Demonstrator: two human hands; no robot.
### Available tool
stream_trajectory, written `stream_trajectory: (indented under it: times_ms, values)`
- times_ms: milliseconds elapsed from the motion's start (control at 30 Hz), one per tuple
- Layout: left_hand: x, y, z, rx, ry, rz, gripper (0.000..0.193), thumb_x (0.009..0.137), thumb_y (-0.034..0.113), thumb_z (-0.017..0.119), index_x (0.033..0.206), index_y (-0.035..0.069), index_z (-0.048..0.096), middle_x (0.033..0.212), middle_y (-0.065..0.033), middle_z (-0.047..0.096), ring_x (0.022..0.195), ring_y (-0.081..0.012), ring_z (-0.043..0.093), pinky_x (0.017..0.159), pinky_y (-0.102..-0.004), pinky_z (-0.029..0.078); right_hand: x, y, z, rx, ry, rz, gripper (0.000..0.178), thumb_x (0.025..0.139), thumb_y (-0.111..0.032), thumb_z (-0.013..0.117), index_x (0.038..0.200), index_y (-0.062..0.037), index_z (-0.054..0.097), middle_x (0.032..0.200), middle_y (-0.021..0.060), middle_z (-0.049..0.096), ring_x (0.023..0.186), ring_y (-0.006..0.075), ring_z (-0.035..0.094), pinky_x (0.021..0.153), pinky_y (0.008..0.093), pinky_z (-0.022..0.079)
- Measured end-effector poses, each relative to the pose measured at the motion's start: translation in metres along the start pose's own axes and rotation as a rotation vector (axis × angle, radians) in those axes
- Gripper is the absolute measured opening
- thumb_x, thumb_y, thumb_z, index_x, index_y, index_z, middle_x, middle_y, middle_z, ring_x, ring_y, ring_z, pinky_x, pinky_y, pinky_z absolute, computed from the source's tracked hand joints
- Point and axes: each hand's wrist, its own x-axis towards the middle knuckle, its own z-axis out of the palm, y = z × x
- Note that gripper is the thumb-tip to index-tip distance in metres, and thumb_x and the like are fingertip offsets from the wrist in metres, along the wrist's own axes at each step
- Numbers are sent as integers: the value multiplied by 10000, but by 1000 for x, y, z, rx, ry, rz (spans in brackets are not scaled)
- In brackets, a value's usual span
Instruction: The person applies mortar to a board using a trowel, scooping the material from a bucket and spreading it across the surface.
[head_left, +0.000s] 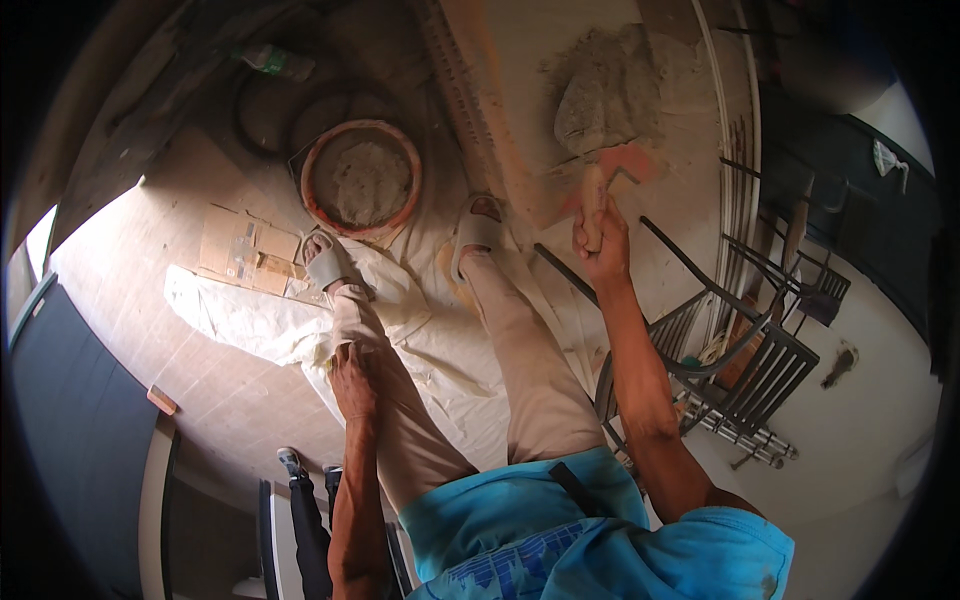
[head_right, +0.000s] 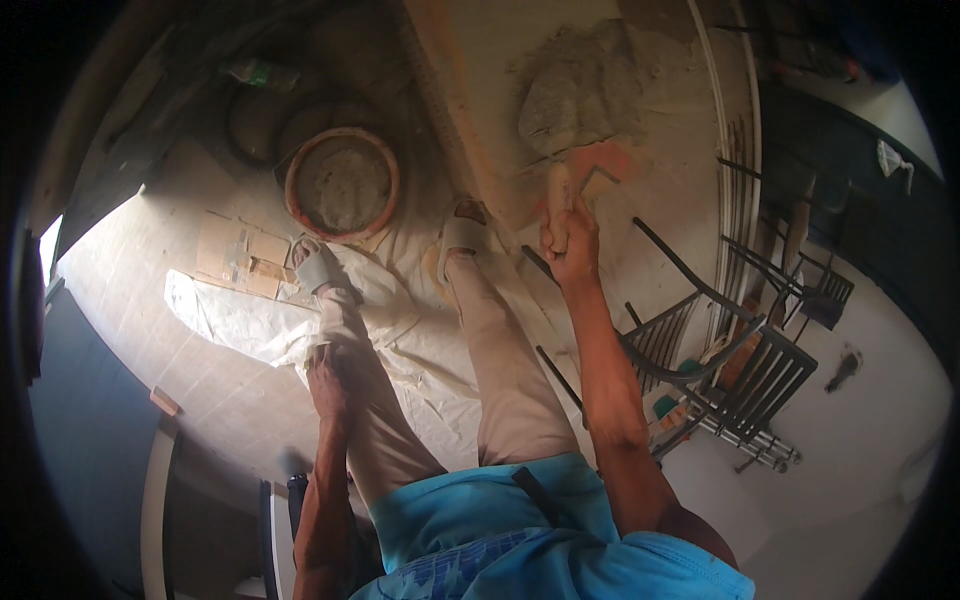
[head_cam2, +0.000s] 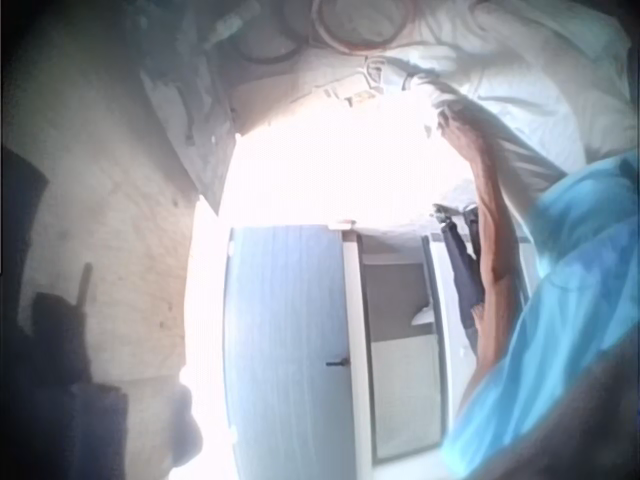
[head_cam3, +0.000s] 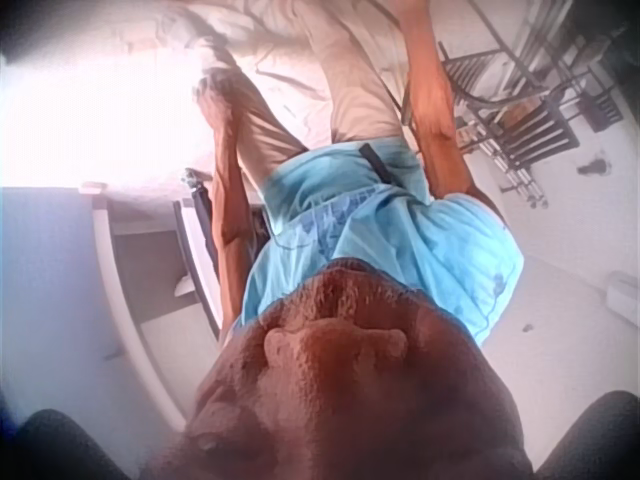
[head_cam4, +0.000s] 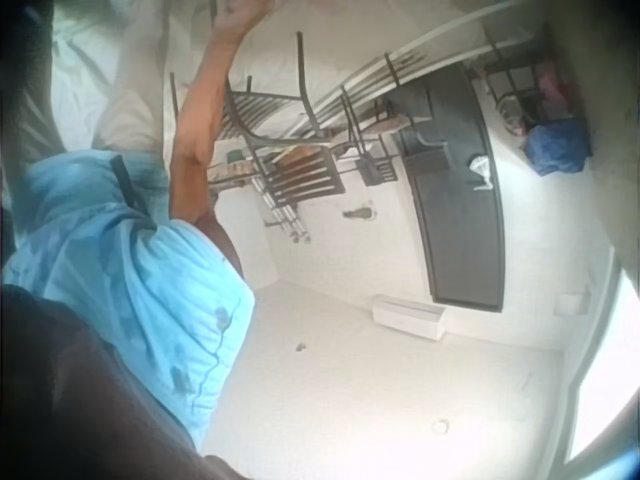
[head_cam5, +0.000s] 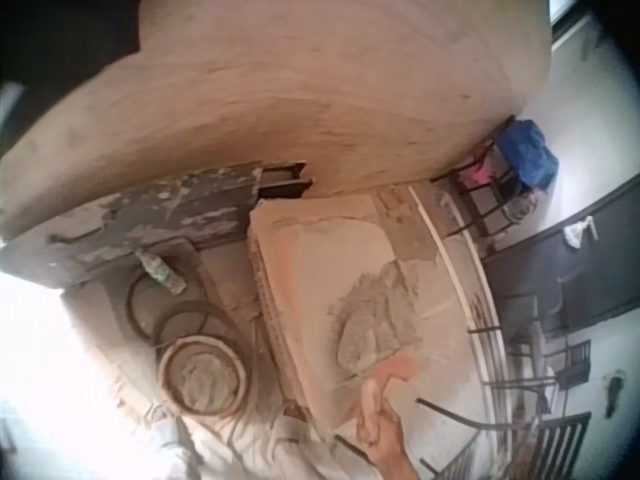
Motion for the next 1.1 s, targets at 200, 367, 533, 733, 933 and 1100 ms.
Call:
stream_trajectory:
  times_ms: [200,367,533,733,933,1100]
  values:
    - [0,-6,6,-23,-39,-57,367,906,167,622,1254,55,597,1219,-172,570,1108,-389,551,959,-478,430,-10,9,14,-145,-123,86,473,867,-196,519,1315,-46,524,821,72,573,548,107,506,406,232,377]
    - [3,-1,3,-53,-105,-101,485,802,-15,577,1281,54,581,1220,-165,567,1124,-379,545,975,-461,431,-11,21,31,-233,-163,178,595,828,-168,561,1407,-41,517,792,74,593,521,102,498,398,231,362]
    - [0,1,2,-16,-103,-138,384,900,97,606,1281,64,587,1221,-160,570,1143,-364,541,996,-455,418,-1,47,48,-337,-310,249,593,813,-99,548,1400,-16,555,777,56,596,512,88,489,408,236,359]
    - [-3,-1,7,-60,-100,-153,398,895,106,617,1289,60,583,1236,-160,565,1151,-372,532,1011,-464,408,15,85,77,-506,-455,313,641,799,-118,570,1431,-20,536,769,57,597,507,74,483,409,230,358]
    - [-2,5,1,-100,-103,-174,423,874,139,653,1282,54,582,1227,-165,563,1138,-376,533,1005,-464,407,33,124,97,-528,-497,399,608,822,-126,575,1420,-19,548,762,59,588,489,70,473,401,228,355]
    - [-4,2,4,-133,-80,-159,455,836,167,698,1262,51,585,1212,-166,565,1116,-380,537,987,-464,415,44,141,118,-571,-489,448,582,832,-132,584,1404,-32,569,755,57,582,472,77,464,386,238,352]
